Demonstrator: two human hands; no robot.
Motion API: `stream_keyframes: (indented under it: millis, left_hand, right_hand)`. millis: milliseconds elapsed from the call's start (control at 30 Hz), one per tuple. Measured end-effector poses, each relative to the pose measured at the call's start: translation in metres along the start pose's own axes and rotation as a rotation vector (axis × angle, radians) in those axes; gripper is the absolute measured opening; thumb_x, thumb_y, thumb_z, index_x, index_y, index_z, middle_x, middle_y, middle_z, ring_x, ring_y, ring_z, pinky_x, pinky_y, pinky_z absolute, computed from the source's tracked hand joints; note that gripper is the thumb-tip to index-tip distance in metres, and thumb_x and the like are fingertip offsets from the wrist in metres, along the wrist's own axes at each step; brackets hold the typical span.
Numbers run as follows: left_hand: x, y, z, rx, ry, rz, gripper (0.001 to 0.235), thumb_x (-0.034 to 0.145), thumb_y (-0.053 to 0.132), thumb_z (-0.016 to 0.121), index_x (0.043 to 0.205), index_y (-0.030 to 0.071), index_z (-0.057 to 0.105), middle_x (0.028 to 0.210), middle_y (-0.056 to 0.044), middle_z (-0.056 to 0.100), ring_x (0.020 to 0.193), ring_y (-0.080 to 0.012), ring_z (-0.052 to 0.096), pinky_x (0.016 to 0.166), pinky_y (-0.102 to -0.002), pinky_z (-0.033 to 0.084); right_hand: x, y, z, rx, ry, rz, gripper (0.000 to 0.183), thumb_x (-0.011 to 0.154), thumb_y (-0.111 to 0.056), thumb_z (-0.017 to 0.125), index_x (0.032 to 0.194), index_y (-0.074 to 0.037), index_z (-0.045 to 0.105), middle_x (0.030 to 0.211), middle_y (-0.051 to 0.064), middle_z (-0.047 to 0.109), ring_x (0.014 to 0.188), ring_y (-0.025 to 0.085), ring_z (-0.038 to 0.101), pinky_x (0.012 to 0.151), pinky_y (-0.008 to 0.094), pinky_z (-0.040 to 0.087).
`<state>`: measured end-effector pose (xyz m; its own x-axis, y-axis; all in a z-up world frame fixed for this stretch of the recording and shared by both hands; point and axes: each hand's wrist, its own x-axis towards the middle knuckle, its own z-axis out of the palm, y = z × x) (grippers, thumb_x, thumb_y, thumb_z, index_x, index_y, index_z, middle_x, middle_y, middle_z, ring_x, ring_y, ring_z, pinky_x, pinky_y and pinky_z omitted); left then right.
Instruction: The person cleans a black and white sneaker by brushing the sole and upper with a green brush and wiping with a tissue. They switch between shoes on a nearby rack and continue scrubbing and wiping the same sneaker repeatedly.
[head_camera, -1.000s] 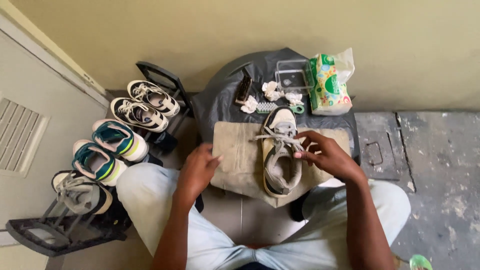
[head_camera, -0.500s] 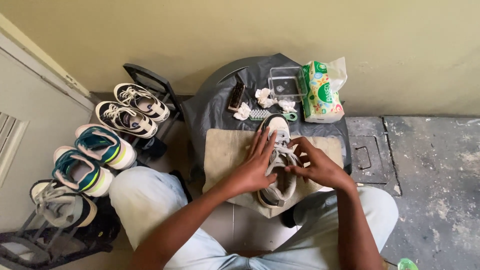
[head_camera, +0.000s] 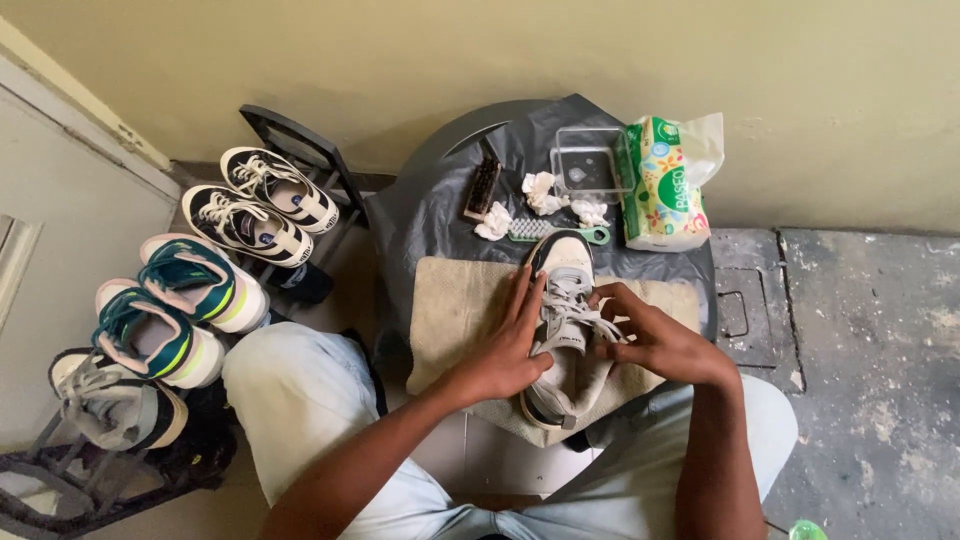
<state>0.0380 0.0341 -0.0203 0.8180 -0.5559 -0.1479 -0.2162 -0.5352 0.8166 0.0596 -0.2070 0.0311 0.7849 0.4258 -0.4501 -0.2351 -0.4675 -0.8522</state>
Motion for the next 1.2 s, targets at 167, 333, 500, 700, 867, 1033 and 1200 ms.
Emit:
stream_keyframes:
  millis: [167,333,500,700,867,1033,1200]
  left_hand:
    - [-0.009,0.022,-0.003,-0.112,0.053,-0.055,0.099,0.088,0.012,0.060,0.165,0.002,-0.003,0.170,-0.029,-0.011,0.155,-0.0495,-0.010,0.124,-0.060,-0.001]
    - [-0.007,0.011,0.014,-0.151,0.153,-0.042,0.095,0.091,0.014,0.061,0.164,-0.001,0.002,0.170,-0.029,-0.008,0.155,-0.0493,-0.003,0.124,-0.059,0.007]
    - [-0.001,0.004,0.022,-0.050,0.160,-0.047,0.092,0.089,0.017,0.062,0.162,-0.006,0.010,0.169,-0.032,0.002,0.155,-0.0503,0.005,0.124,-0.057,0.010]
    - [-0.003,0.007,0.023,-0.154,0.171,-0.043,0.093,0.090,0.013,0.060,0.163,-0.004,0.004,0.170,-0.030,-0.005,0.155,-0.0505,0.000,0.124,-0.059,0.008]
    - [-0.011,0.023,0.012,-0.070,0.199,-0.055,0.093,0.091,0.011,0.060,0.163,-0.002,0.003,0.170,-0.030,-0.003,0.154,-0.0510,0.003,0.123,-0.062,0.010]
    - [-0.010,0.015,0.015,0.061,0.271,0.001,0.096,0.090,0.012,0.062,0.166,0.004,0.003,0.170,-0.031,0.000,0.152,-0.0570,0.003,0.120,-0.067,0.010]
    - [-0.009,0.005,0.021,0.032,0.340,0.116,0.085,0.091,0.012,0.061,0.166,0.011,0.020,0.164,-0.031,0.023,0.151,-0.0563,0.014,0.118,-0.068,0.022]
  right_hand:
    - [-0.003,-0.001,0.013,-0.273,0.118,0.016,0.060,0.084,-0.012,0.078,0.137,-0.010,0.051,0.092,0.020,0.069,0.094,0.035,0.069,0.081,0.052,0.059]
    - [-0.004,-0.013,0.039,-0.472,0.218,0.107,0.063,0.087,-0.019,0.075,0.141,-0.014,0.045,0.102,0.022,0.069,0.099,0.042,0.071,0.080,0.053,0.059]
    - [0.000,-0.014,0.045,-0.505,0.225,0.095,0.057,0.091,-0.024,0.069,0.139,-0.019,0.038,0.123,0.027,0.064,0.114,0.053,0.065,0.088,0.063,0.058]
    - [-0.004,-0.024,0.044,-0.464,0.196,0.050,0.056,0.091,-0.015,0.066,0.139,-0.017,0.037,0.124,0.031,0.061,0.122,0.056,0.059,0.094,0.068,0.054]
    - [-0.005,-0.026,0.045,-0.482,0.201,0.055,0.056,0.091,-0.012,0.062,0.140,-0.019,0.035,0.128,0.031,0.060,0.122,0.056,0.059,0.095,0.069,0.053]
    - [-0.004,-0.023,0.044,-0.478,0.208,0.045,0.055,0.091,-0.011,0.061,0.139,-0.019,0.035,0.127,0.033,0.059,0.120,0.059,0.059,0.094,0.070,0.052]
    - [-0.003,-0.020,0.043,-0.468,0.208,0.054,0.056,0.090,-0.014,0.064,0.138,-0.018,0.037,0.120,0.032,0.063,0.116,0.058,0.062,0.091,0.068,0.054]
